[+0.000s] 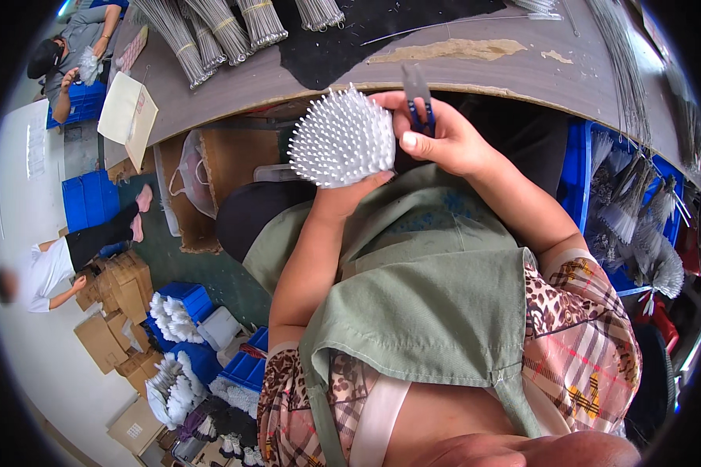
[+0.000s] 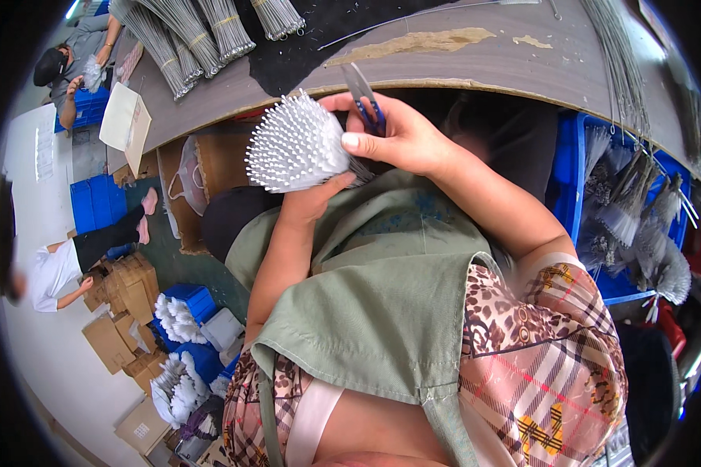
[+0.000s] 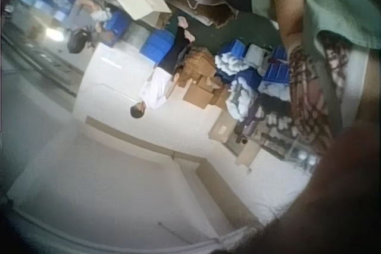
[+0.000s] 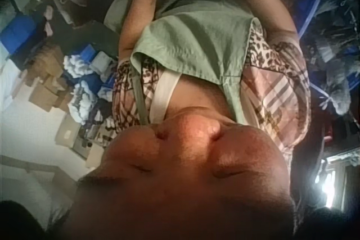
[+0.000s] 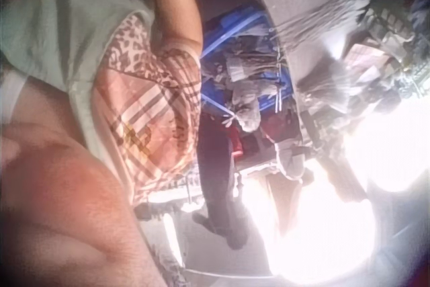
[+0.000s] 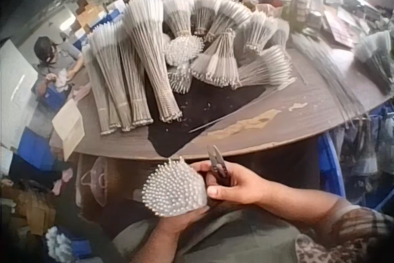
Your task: Trimming the excess material from the tips of a bundle of small brushes using a hand tool.
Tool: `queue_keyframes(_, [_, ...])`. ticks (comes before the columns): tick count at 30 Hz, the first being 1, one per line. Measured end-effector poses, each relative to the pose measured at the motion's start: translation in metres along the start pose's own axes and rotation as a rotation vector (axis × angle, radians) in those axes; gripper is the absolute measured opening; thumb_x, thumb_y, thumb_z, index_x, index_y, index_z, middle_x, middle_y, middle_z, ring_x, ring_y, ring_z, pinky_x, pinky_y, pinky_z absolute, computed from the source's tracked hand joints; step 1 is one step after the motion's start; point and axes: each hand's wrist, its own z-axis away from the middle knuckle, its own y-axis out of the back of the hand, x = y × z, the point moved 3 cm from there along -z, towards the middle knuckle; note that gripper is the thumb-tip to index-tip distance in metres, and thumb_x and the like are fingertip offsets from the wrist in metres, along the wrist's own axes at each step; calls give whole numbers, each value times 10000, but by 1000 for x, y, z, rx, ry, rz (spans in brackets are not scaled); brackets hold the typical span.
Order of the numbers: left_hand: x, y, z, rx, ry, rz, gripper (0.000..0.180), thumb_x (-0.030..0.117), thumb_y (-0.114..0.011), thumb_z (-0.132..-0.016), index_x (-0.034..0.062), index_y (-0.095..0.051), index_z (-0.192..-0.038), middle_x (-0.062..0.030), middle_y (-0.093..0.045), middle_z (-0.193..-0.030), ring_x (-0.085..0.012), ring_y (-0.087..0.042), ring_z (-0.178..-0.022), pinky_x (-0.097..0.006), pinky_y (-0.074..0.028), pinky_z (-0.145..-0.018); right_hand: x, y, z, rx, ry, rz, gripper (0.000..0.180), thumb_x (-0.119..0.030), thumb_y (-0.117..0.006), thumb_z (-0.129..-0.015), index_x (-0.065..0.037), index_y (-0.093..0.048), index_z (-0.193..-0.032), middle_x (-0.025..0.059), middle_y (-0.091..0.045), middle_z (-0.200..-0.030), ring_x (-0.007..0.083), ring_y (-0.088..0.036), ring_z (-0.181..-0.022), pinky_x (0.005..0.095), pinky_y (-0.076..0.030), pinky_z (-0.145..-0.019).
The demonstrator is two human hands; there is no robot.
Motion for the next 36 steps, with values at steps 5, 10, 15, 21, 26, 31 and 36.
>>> queue_keyframes(5, [-14,4,4,-31,106,69,679,29,-739,-684,53,-428,-1288,-59,-515,-1201,-187,-489,-1117,-330,-390,-958,-16,-3,-6,107,145,192,348,-75,-656,-821,-41,-505,-1133,-49,-422,-742,34,-382,-691,190,-322,-632])
queue_keyframes(10, [-7,-8,-4,-118,179,247,674,57,-761,-678,50,-429,-1265,-63,-563,-1069,-188,-552,-997,-326,-454,-877,-18,-2,-9,99,120,186,243,-37,-649,-820,-44,-542,-1039,-45,-472,-774,28,-437,-714,190,-380,-628])
queue_keyframes(15, [1,13,7,-114,200,217,709,95,-779,-665,45,-424,-1277,-56,-562,-1091,-184,-549,-1009,-327,-452,-883,-37,-17,-17,92,271,495,236,-30,-645,-780,-39,-561,-1000,5,-494,-771,98,-475,-697,251,-418,-618])
queue_keyframes(21, [-22,1,13,-30,310,211,649,34,-774,-631,56,-510,-1224,-37,-566,-1129,-155,-516,-1045,-337,-411,-927,-66,-30,-1,220,373,1092,225,55,-608,-660,-12,-594,-875,143,-529,-767,318,-548,-728,350,-454,-655])
queue_keyframes(26, [-18,-3,19,-16,221,363,646,-68,-726,-660,73,-487,-1243,-31,-556,-1148,-159,-518,-1067,-334,-427,-911,-74,-50,1,250,408,1193,276,61,-584,-620,-34,-613,-878,141,-531,-768,321,-557,-724,351,-459,-659])
queue_keyframes(31, [-22,-2,18,16,220,369,644,-50,-738,-660,71,-489,-1241,-37,-556,-1156,-162,-517,-1070,-344,-402,-938,-74,-54,-4,246,417,1266,287,64,-569,-617,-22,-606,-889,153,-558,-795,356,-573,-718,389,-464,-659])
queue_keyframes(36, [-11,-2,17,64,197,362,550,-36,-752,-645,57,-563,-1154,-46,-596,-1096,-167,-554,-1016,-334,-441,-886,-79,-59,-7,243,350,1262,282,55,-586,-635,-23,-539,-902,175,-563,-784,383,-567,-719,417,-459,-634])
